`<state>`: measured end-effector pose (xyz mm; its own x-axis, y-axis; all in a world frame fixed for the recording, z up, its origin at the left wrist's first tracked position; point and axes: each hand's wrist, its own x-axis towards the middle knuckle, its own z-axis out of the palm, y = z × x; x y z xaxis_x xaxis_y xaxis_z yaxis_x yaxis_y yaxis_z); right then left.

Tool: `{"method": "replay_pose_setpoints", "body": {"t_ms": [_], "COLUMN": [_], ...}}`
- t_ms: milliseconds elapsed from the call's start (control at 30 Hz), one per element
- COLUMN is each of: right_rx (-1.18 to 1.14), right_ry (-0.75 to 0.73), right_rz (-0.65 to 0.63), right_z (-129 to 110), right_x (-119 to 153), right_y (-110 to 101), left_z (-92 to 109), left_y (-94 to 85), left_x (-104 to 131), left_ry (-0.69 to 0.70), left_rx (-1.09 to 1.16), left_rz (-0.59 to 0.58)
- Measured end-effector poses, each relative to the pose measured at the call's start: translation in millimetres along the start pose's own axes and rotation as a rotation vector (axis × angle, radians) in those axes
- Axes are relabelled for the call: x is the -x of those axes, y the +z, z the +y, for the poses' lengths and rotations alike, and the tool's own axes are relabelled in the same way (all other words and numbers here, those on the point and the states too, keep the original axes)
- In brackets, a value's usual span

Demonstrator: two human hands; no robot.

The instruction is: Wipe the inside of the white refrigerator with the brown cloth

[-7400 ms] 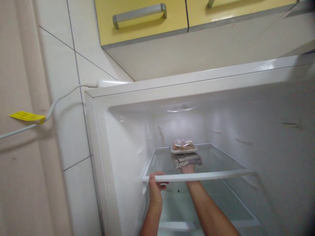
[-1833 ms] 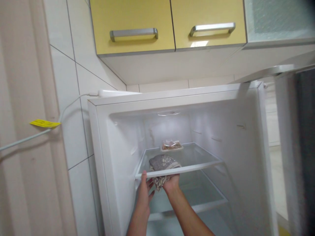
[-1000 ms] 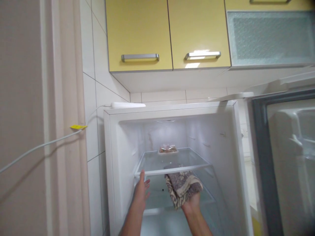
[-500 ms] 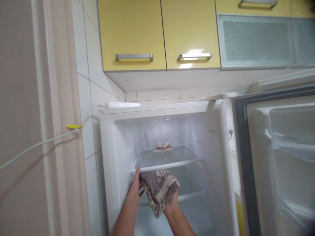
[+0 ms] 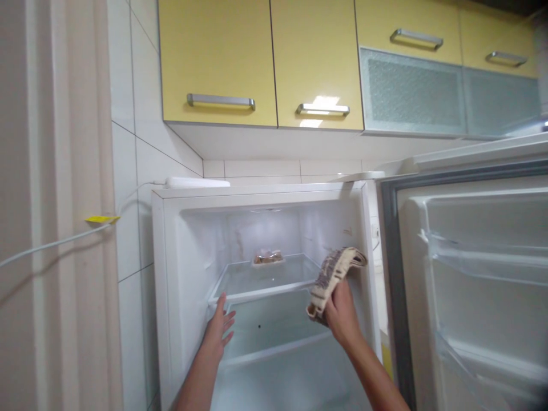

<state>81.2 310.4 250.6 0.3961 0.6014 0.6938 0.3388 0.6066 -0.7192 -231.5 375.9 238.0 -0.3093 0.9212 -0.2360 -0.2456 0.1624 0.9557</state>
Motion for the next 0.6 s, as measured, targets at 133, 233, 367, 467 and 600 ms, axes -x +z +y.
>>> {"method": "replay_pose_setpoints", "body": {"t_ms": [133, 233, 367, 467, 600], "right_rx": [0.646, 0.919, 0.983, 1.029, 1.068], "right_ry": [-0.019, 0.045, 0.088, 0.123, 0.120], "right_rz": [-0.265, -0.470, -0.575, -0.681, -0.791], "right_z": [-5.0, 1.2, 7.2, 15.3, 36.0], "right_x": [-27.5, -40.1, -64.9, -88.1, -119.7], "right_y": [37.0, 62.1, 73.4, 73.9, 76.7], "left_z": [1.8, 2.5, 3.6, 4.9, 5.7], "left_y": [2.3, 2.9, 3.4, 4.7, 7.0], "left_x": [3.3, 4.4, 8.4, 12.6, 13.7], "left_ry": [0.010, 0.010, 0.019, 0.026, 0.035], "left_rx": [0.012, 0.025, 0.037, 0.033, 0.029], "left_rz": [-0.009, -0.002, 0.016, 0.017, 0.033]}}
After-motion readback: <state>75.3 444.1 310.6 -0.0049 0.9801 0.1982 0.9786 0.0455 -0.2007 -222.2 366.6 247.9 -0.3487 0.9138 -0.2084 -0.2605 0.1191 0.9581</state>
